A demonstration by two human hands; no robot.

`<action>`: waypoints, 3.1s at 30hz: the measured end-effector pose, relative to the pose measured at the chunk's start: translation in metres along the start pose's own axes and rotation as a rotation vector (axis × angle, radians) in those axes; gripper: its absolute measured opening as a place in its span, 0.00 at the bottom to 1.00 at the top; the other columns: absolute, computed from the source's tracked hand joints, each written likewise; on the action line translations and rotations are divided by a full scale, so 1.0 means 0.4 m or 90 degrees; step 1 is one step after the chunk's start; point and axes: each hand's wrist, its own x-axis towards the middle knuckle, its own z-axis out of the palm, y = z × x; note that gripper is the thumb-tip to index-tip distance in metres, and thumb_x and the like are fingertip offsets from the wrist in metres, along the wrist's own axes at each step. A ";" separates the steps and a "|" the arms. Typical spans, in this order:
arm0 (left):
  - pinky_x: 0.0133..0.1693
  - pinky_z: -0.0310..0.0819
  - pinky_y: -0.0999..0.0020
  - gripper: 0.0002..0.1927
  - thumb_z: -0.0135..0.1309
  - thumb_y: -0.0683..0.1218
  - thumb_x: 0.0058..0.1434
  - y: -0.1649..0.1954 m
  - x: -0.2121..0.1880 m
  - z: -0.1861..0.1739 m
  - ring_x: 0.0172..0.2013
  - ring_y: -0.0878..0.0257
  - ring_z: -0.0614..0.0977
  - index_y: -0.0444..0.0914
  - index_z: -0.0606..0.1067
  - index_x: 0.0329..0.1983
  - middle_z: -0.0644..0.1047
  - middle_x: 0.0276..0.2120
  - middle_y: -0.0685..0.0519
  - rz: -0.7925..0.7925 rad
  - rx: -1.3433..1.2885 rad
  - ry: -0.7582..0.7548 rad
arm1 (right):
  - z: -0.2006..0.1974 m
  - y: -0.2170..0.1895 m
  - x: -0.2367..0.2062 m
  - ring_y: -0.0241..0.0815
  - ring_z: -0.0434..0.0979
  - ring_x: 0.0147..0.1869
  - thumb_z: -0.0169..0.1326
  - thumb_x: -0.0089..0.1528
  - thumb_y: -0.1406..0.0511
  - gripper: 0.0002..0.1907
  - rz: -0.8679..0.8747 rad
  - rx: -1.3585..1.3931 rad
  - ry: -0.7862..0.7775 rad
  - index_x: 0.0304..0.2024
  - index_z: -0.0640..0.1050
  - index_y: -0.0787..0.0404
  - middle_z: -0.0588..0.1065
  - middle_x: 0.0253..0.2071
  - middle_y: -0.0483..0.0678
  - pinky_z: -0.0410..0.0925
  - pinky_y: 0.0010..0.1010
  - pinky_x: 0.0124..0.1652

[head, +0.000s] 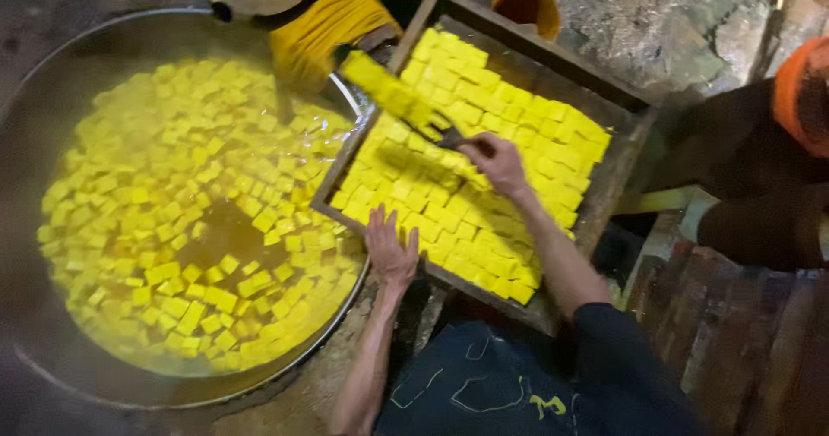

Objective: The person uses a slotted skimmer to scoop fried yellow tofu cubes out of a large vat of hot liquid and transfers them into a wooden tray, arranging the cubes in rows. The person occasionally steadies the tray by hand and stacks filled trays aside.

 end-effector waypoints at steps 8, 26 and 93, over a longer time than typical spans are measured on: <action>0.68 0.48 0.42 0.37 0.58 0.59 0.60 0.161 0.031 0.081 0.72 0.40 0.57 0.33 0.67 0.64 0.62 0.70 0.37 0.011 0.147 -0.130 | -0.540 0.193 0.083 0.53 0.82 0.40 0.62 0.65 0.49 0.22 -0.026 -0.441 0.133 0.44 0.83 0.62 0.82 0.37 0.56 0.72 0.42 0.40; 0.66 0.55 0.43 0.34 0.62 0.59 0.57 0.186 0.059 0.099 0.69 0.39 0.62 0.36 0.71 0.60 0.66 0.68 0.38 0.000 0.167 -0.062 | -0.587 0.378 0.092 0.54 0.76 0.48 0.59 0.67 0.61 0.12 -0.226 -0.673 0.092 0.46 0.73 0.60 0.72 0.43 0.52 0.71 0.42 0.42; 0.69 0.46 0.43 0.32 0.55 0.60 0.61 -0.400 -0.341 -0.536 0.70 0.43 0.58 0.33 0.71 0.60 0.62 0.69 0.38 -0.483 0.168 0.004 | 1.136 0.000 -0.019 0.57 0.81 0.40 0.57 0.62 0.43 0.30 -0.026 -0.492 -0.440 0.43 0.82 0.64 0.81 0.36 0.57 0.70 0.47 0.39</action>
